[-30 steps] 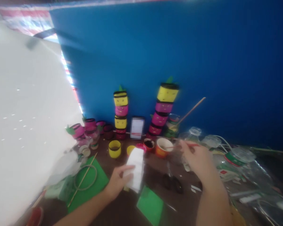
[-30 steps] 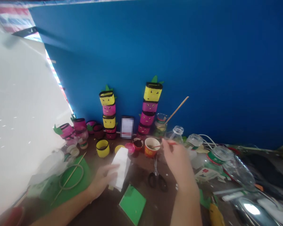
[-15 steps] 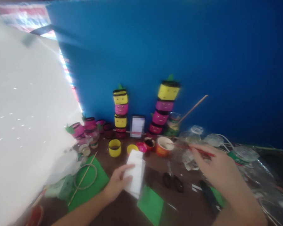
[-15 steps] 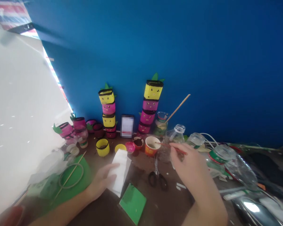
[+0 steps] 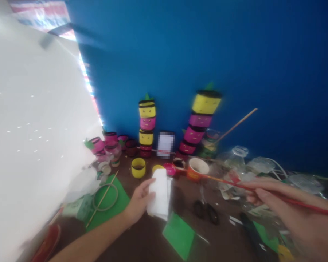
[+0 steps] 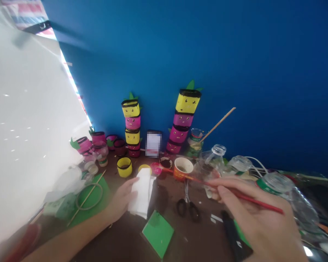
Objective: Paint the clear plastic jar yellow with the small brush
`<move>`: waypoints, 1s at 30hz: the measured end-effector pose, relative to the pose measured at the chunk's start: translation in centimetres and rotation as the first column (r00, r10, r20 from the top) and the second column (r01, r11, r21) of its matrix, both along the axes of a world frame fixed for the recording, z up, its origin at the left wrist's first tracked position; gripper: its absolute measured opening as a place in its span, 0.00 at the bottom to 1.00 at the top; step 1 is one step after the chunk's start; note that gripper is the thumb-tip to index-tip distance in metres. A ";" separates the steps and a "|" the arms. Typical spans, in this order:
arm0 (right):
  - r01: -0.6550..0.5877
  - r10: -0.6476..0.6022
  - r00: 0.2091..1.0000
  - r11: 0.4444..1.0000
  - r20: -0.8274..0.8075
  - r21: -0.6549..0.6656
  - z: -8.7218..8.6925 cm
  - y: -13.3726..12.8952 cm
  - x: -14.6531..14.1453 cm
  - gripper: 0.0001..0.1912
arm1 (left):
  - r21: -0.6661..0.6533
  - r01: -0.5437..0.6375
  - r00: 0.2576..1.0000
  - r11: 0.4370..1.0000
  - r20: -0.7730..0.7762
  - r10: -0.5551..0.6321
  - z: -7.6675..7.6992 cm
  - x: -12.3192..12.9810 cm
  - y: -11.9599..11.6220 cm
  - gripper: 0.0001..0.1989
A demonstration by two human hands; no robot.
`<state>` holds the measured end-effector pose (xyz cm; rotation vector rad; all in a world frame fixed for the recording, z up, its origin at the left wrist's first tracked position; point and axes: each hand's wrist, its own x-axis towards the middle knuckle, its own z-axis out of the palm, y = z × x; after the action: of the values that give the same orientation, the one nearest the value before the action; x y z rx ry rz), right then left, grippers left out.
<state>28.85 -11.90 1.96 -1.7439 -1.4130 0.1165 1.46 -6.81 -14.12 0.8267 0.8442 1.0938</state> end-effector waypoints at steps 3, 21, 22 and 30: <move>-0.284 0.253 0.944 0.950 -0.213 -0.130 0.6 1.0 -1.5 0.11 | -0.004 0.036 0.990 0.999 0.138 -0.035 0.5 0.2 0.0 0.34; -0.401 0.336 0.898 0.890 -0.284 -0.217 0.8 2.8 -2.4 0.11 | -0.053 0.162 0.907 0.985 0.402 -0.127 0.5 -0.5 0.8 0.16; -0.440 0.383 0.884 0.875 -0.269 -0.199 0.7 2.8 -2.3 0.10 | -0.074 0.183 0.887 0.980 0.443 -0.132 0.6 -0.5 1.0 0.16; -0.533 0.512 0.843 0.838 -0.165 -0.119 -0.1 2.2 -1.9 0.06 | -0.080 0.149 0.962 0.986 0.242 -0.126 -1.3 -0.3 1.0 0.12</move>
<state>27.00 -9.70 1.85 -1.3945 -1.7925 0.6452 1.13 -5.77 -15.37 0.6484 0.6256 0.9971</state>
